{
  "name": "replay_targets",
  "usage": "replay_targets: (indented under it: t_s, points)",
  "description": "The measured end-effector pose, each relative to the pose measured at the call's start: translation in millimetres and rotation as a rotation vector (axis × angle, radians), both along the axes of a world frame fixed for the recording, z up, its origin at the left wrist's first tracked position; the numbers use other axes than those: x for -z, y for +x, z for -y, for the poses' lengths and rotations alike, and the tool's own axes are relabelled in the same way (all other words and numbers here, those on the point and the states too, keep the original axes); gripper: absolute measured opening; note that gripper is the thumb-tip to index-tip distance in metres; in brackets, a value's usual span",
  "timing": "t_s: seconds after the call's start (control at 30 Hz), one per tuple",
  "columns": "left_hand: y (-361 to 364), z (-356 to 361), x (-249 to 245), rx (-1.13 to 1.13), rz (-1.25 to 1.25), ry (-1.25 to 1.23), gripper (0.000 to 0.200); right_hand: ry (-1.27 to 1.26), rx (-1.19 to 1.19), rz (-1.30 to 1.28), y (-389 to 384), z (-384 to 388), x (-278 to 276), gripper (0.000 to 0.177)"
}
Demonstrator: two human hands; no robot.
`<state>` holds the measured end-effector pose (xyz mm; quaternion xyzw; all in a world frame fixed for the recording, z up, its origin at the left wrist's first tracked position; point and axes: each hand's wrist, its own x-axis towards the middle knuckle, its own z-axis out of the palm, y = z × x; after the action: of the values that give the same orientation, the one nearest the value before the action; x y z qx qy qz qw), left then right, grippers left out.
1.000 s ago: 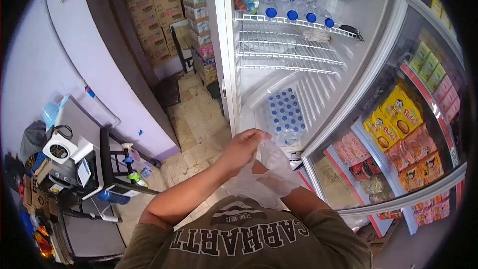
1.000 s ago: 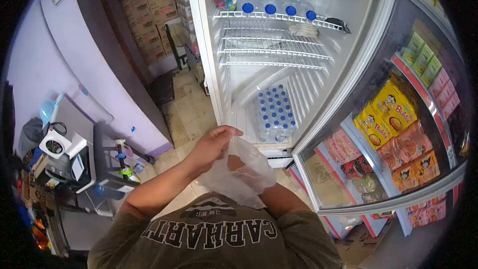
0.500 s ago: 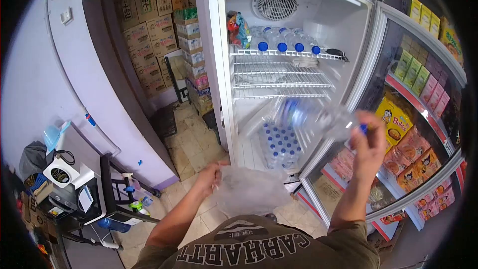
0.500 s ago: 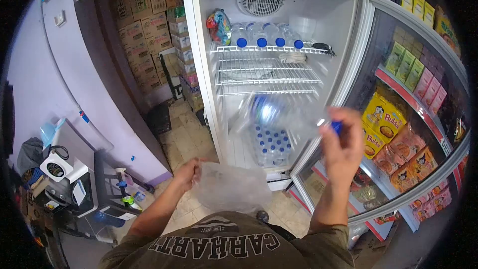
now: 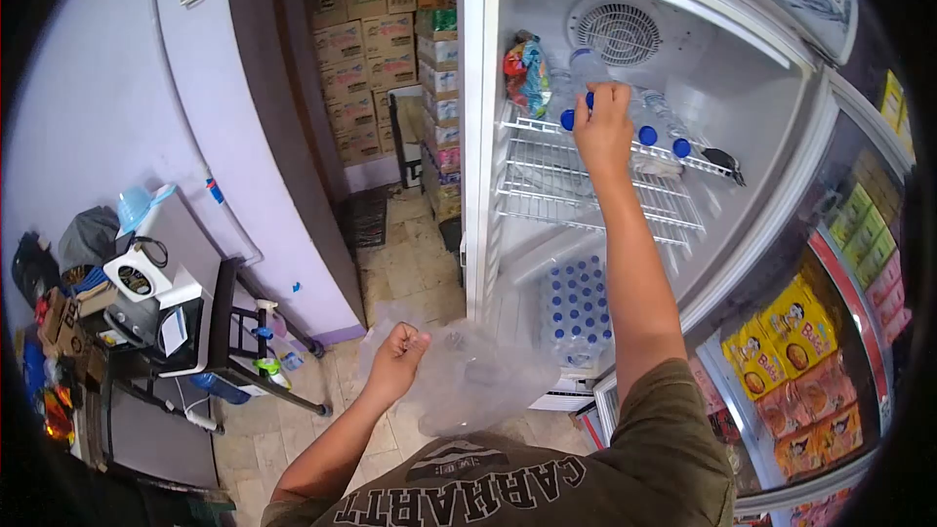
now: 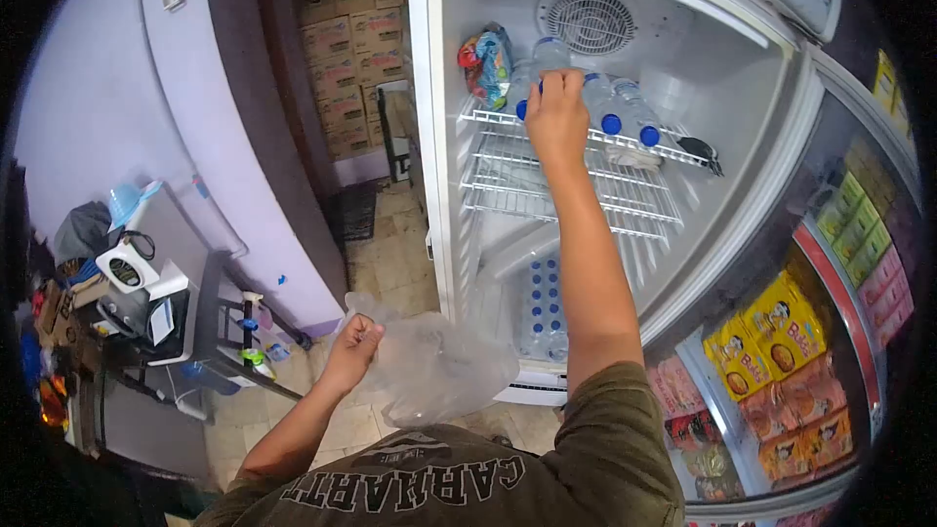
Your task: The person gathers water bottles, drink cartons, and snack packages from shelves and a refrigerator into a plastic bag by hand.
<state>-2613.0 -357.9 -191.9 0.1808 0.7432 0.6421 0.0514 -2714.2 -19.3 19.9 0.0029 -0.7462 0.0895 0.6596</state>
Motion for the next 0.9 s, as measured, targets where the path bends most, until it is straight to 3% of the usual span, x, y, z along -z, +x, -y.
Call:
replay_targets:
  t_s: [0.13, 0.23, 0.3, 0.37, 0.43, 0.5, 0.57, 0.63, 0.67, 0.73, 0.77, 0.83, 0.9]
  points:
    - [-0.1, 14.3, -19.8, -0.013, 0.029, -0.186, 0.026, -0.052, -0.017, 0.042, 0.2, -2.5, -5.5, 0.021]
    - [-6.0, 20.0, -38.3, -0.059, -0.057, -0.16, 0.026, -0.031, -0.008, 0.056, -1.2, -13.1, -9.2, 0.024]
    - [-12.3, 24.8, -54.7, -0.187, -0.145, -0.156, 0.028, 0.035, 0.1, 0.098, 7.8, -8.5, -6.4, 0.029]
    - [-4.8, 25.5, -92.9, -0.28, -0.047, -0.155, 0.03, 0.008, 0.013, 0.011, 40.3, 19.6, 3.5, 0.034]
    - [-6.6, 31.5, -109.0, -0.321, -0.12, -0.16, 0.03, -0.147, -0.297, 0.177, 99.0, 68.3, 24.1, 0.038]
    - [-4.4, 36.1, -121.5, -0.269, -0.195, -0.045, 0.027, -0.093, -0.687, 0.591, 162.0, 97.7, 75.0, 0.043]
    - [-6.6, 44.5, -124.8, -0.235, -0.266, 0.049, 0.025, 0.285, -1.04, 0.796, 203.3, 128.3, 94.3, 0.051]
    - [-5.9, 55.9, -131.2, -0.275, -0.299, 0.014, 0.024, 0.11, -1.086, 0.957, 218.8, 155.3, 128.3, 0.067]
    - [-6.2, 62.7, -133.5, -0.259, -0.285, 0.015, 0.025, 0.094, -1.069, 0.952, 221.7, 159.8, 147.1, 0.067]
    - [-9.4, 69.3, -134.6, -0.289, -0.335, -0.058, 0.025, 0.388, -0.562, 1.001, 226.4, 166.1, 182.0, 0.071]
    - [-11.4, 72.8, -134.6, -0.344, -0.383, -0.127, 0.025, 0.375, -0.541, 1.002, 228.8, 168.1, 195.0, 0.071]
    - [-26.3, 82.4, -125.4, -0.328, -0.479, -0.204, 0.026, 0.539, -0.427, 1.236, 234.8, 171.5, 211.6, 0.051]
    - [-34.7, 87.7, -117.8, -0.337, -0.651, -0.241, 0.025, 0.396, -0.506, 1.184, 251.4, 174.3, 199.2, 0.045]
